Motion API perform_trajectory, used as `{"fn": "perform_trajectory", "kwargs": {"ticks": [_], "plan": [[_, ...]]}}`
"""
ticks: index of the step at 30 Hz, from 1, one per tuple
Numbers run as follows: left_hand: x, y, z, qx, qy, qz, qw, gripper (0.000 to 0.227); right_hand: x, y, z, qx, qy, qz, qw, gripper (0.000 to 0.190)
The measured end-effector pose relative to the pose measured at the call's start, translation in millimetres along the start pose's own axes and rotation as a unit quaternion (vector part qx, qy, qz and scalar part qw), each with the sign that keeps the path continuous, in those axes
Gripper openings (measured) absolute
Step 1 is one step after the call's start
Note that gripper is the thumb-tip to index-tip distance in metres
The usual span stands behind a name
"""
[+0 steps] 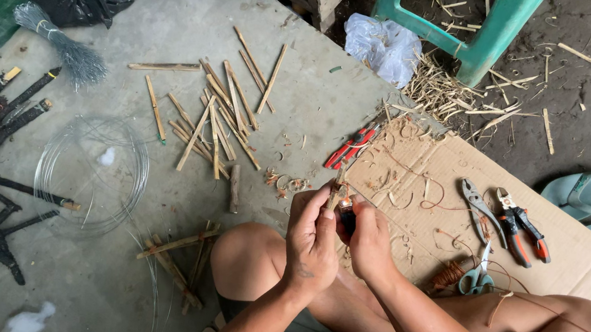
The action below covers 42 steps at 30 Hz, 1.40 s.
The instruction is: The person assembles a small bamboo frame by tying thin sticks together with string. They use a lighter to burn the string ends and secure the joints, then continue adding more sticks to the structure.
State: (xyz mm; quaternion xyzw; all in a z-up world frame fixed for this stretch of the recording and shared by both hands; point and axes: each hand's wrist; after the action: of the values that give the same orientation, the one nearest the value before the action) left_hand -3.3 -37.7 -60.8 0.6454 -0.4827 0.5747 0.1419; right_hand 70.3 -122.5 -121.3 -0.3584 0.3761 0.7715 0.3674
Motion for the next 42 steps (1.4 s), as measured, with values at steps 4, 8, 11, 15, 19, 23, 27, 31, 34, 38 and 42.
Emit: {"fn": "perform_trajectory", "kwargs": {"ticks": [4, 8, 11, 15, 19, 23, 27, 31, 34, 38, 42], "plan": [[1, 0, 0, 0.001, -0.006, 0.008, 1.000, 0.032, -3, 1, 2, -0.003, 0.007, -0.007, 1.000, 0.041], [1, 0, 1, -0.003, 0.024, -0.022, 0.999, 0.033, -4, 0, 3, 0.006, -0.017, 0.014, 1.000, 0.044], [1, 0, 1, -0.004, 0.034, -0.028, 0.999, 0.034, -6, 2, 3, -0.002, -0.008, 0.003, 1.000, 0.046], [3, 0, 0, -0.003, 0.018, -0.007, 1.000, 0.034, -6, 4, 3, -0.007, -0.005, -0.008, 1.000, 0.046], [4, 1, 0, -0.004, 0.024, -0.009, 1.000, 0.034, -4, 2, 1, -0.019, 0.027, -0.029, 0.999, 0.048], [7, 0, -2, -0.006, 0.049, -0.037, 0.998, 0.035, 2, 3, -8, -0.017, 0.013, -0.015, 1.000, 0.059], [9, -1, -6, 0.009, 0.024, 0.005, 1.000, 0.034, 7, 9, -31, -0.049, -0.045, -0.073, 0.995, 0.071], [7, 4, -5, 0.012, 0.075, -0.022, 0.997, 0.034, 1, 4, -68, 0.005, -0.084, -0.114, 0.990, 0.074], [3, 8, -4, 0.014, 0.127, -0.036, 0.991, 0.032, -8, -12, -98, 0.097, -0.093, -0.134, 0.982, 0.068], [10, 17, -3, 0.003, 0.304, -0.167, 0.938, 0.029, -5, -32, -125, 0.182, -0.110, -0.106, 0.971, 0.061], [29, 23, -6, -0.026, 0.334, -0.163, 0.928, 0.028, 26, -38, -142, 0.214, -0.092, -0.073, 0.970, 0.059]]}}
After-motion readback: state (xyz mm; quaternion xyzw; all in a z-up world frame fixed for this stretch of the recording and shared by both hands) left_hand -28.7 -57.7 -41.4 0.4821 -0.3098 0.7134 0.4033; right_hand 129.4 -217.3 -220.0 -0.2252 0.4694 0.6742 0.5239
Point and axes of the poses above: each hand's wrist, its own y-axis away from the middle knuckle, its own z-axis out of the palm, x = y × z, and after that the axes turned 5 degrees about -y, right-handed
